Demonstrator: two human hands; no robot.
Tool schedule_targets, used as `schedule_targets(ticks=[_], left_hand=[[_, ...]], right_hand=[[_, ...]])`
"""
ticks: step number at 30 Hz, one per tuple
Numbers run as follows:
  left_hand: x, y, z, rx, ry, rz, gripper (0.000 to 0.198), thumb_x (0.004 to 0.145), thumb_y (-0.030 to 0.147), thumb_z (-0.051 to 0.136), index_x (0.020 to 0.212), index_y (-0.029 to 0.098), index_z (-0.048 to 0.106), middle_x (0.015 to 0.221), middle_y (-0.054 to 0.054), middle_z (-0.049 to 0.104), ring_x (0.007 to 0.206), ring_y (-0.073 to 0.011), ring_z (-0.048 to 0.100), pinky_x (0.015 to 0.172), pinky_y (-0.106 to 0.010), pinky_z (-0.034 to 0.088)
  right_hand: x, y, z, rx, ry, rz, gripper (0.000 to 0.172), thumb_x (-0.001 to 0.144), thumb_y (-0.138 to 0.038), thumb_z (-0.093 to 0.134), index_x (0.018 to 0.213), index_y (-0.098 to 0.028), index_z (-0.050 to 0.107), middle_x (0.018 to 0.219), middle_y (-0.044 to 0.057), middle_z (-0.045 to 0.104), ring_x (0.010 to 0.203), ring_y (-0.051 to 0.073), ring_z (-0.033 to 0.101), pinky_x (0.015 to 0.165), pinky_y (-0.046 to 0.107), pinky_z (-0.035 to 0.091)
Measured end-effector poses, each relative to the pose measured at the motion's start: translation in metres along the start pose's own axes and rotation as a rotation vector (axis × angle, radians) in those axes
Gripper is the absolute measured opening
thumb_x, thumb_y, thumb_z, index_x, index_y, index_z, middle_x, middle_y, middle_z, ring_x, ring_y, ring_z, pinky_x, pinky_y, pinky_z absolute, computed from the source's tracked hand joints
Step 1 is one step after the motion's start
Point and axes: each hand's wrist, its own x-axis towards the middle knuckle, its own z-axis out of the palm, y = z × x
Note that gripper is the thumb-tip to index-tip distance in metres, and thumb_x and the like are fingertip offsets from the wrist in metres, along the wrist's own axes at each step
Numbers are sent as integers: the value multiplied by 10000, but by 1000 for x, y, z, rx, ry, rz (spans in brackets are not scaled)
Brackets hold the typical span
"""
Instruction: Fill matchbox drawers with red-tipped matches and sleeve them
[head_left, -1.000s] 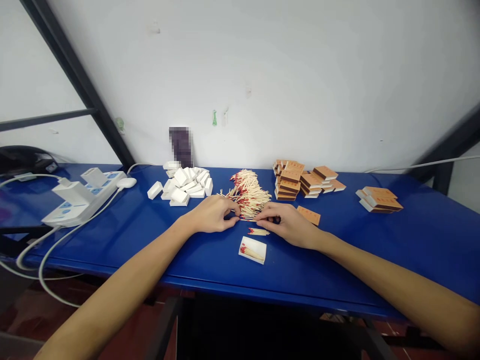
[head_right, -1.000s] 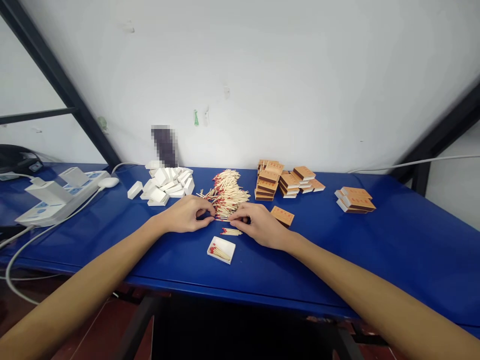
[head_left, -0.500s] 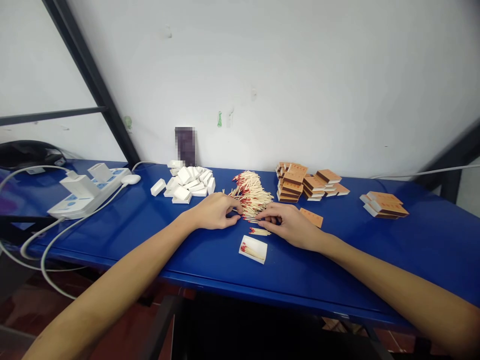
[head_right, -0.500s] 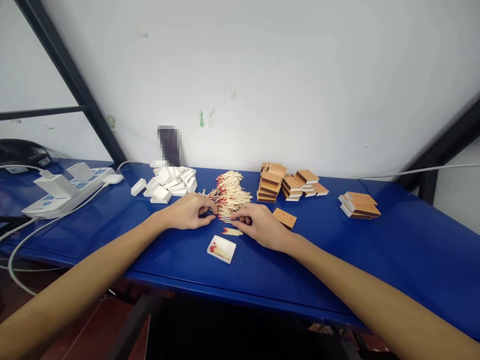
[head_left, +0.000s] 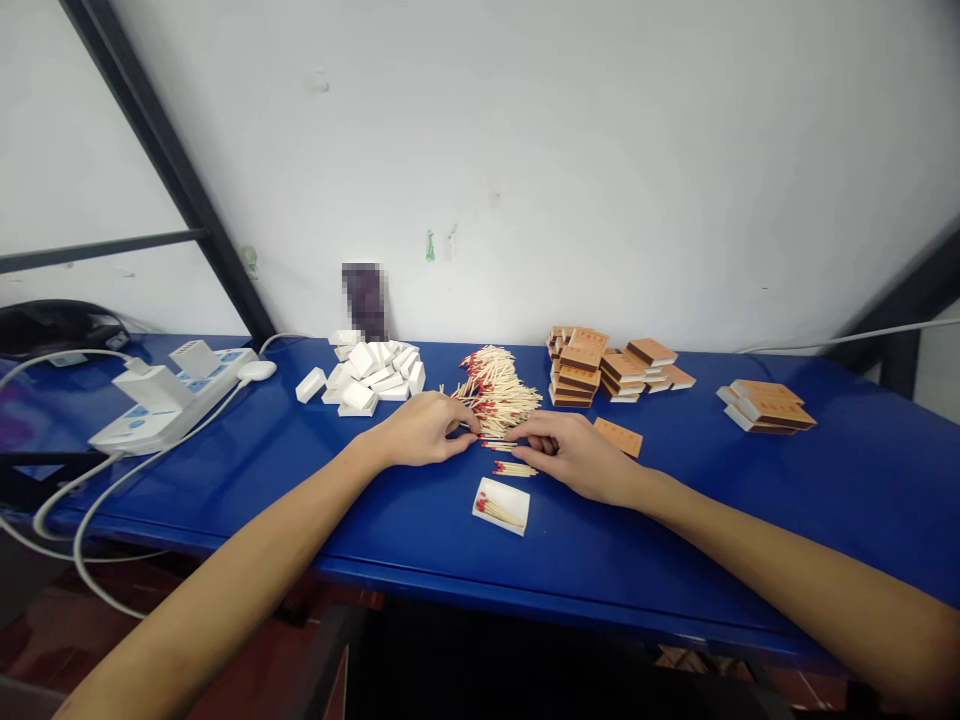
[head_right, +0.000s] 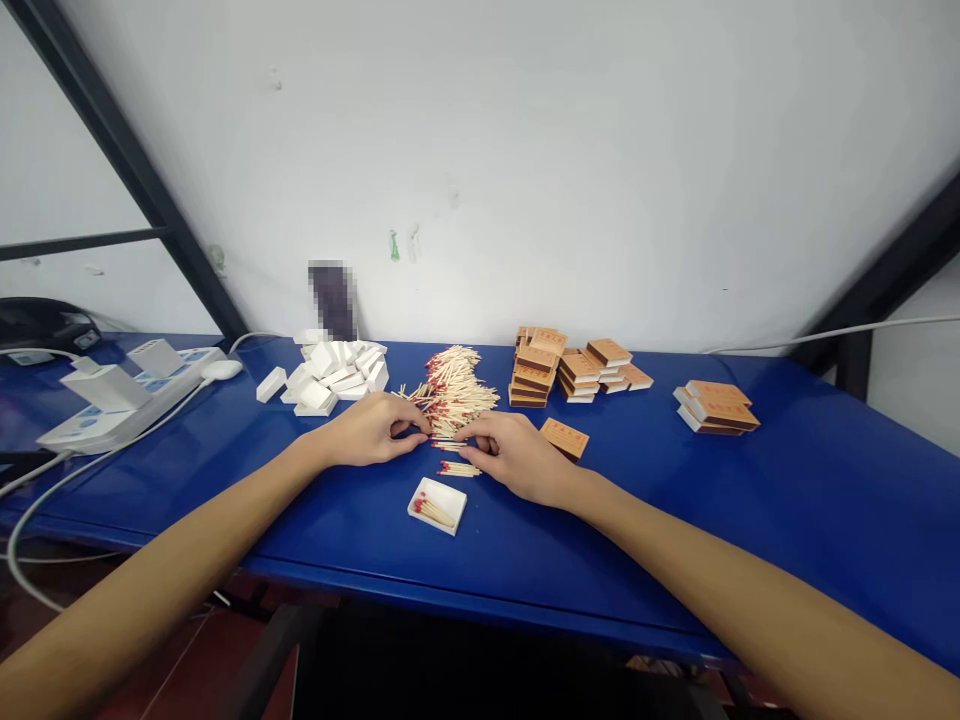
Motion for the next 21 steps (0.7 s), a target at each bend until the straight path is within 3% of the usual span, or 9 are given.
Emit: schedule_targets(ticks=[21], left_hand=[[1,-1,2,-32,-17,13,228,817,115,570,963,169,737,788,-6,710,604,-103,567,612,-226,395]], right_hand=[[1,-3,-2,-46,-34,27,199,901,-241,597,1054,-209,720,674,-10,570,609,129,491,582,251,358]])
